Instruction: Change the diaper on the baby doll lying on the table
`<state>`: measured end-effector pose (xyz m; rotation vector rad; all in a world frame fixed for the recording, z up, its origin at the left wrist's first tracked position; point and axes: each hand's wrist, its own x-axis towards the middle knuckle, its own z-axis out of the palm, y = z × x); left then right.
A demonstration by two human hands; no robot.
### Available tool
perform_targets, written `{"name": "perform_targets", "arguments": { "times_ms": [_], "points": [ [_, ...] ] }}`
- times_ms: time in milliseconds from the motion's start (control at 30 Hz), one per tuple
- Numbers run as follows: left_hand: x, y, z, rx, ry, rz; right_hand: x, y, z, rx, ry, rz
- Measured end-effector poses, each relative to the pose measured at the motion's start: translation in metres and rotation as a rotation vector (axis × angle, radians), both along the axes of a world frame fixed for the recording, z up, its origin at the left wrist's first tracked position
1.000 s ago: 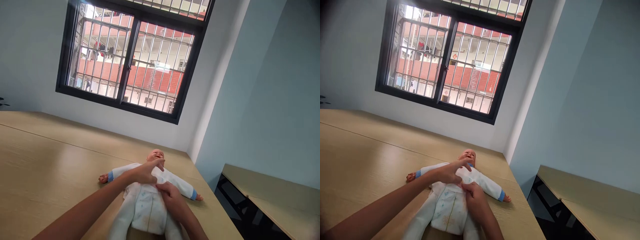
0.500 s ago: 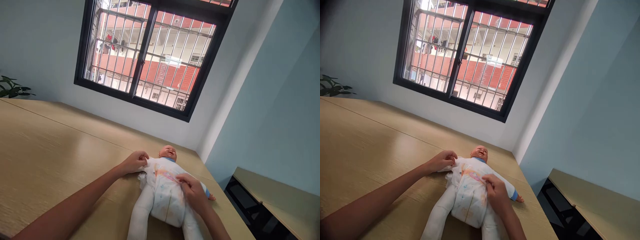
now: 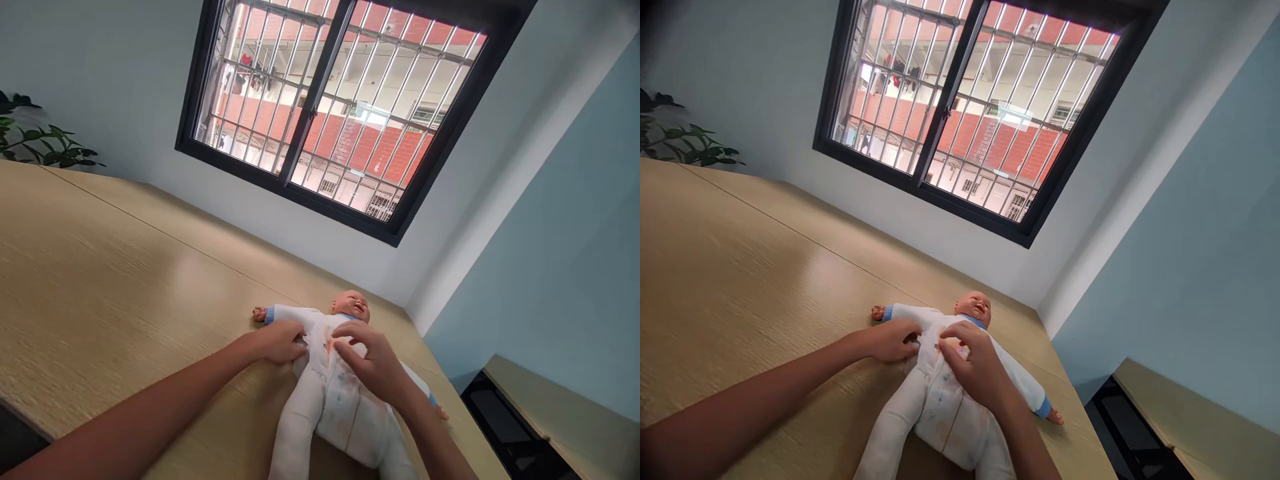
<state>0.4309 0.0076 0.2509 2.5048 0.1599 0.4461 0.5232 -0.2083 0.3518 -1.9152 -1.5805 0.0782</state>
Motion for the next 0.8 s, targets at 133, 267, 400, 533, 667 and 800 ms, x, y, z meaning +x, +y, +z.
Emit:
{"name": "perform_targets", "arguments": {
  "times_ms": [133,267,400,533,667,800],
  "points": [
    [0.005,-0.006,-0.01,0.075,-0.019,0.059,-0.019,0.033,-0.007,-0.246,-0.142,0.148],
    [0.011,-0.004,-0.014,-0.007,0.023,0.11,-0.019,0.04,-0.019,-0.398,-0.333,0.13],
    [0.014,0.009,-0.013,-0.125,0.052,0.114,-0.01,0.035,-0.016,-0.386,-0.288,0.086],
    [0.014,0.027,-0.011,-0.286,0.126,0.037,-0.008,0.031,-0.011,-0.395,-0.229,0.097],
    [0.011,0.039,-0.007,-0.413,0.205,-0.084,-0.01,0.032,-0.013,-0.399,-0.243,0.081],
    [0.008,0.037,-0.006,-0.396,0.178,-0.127,-0.012,0.039,-0.014,-0.318,-0.255,0.067]
  ]
}}
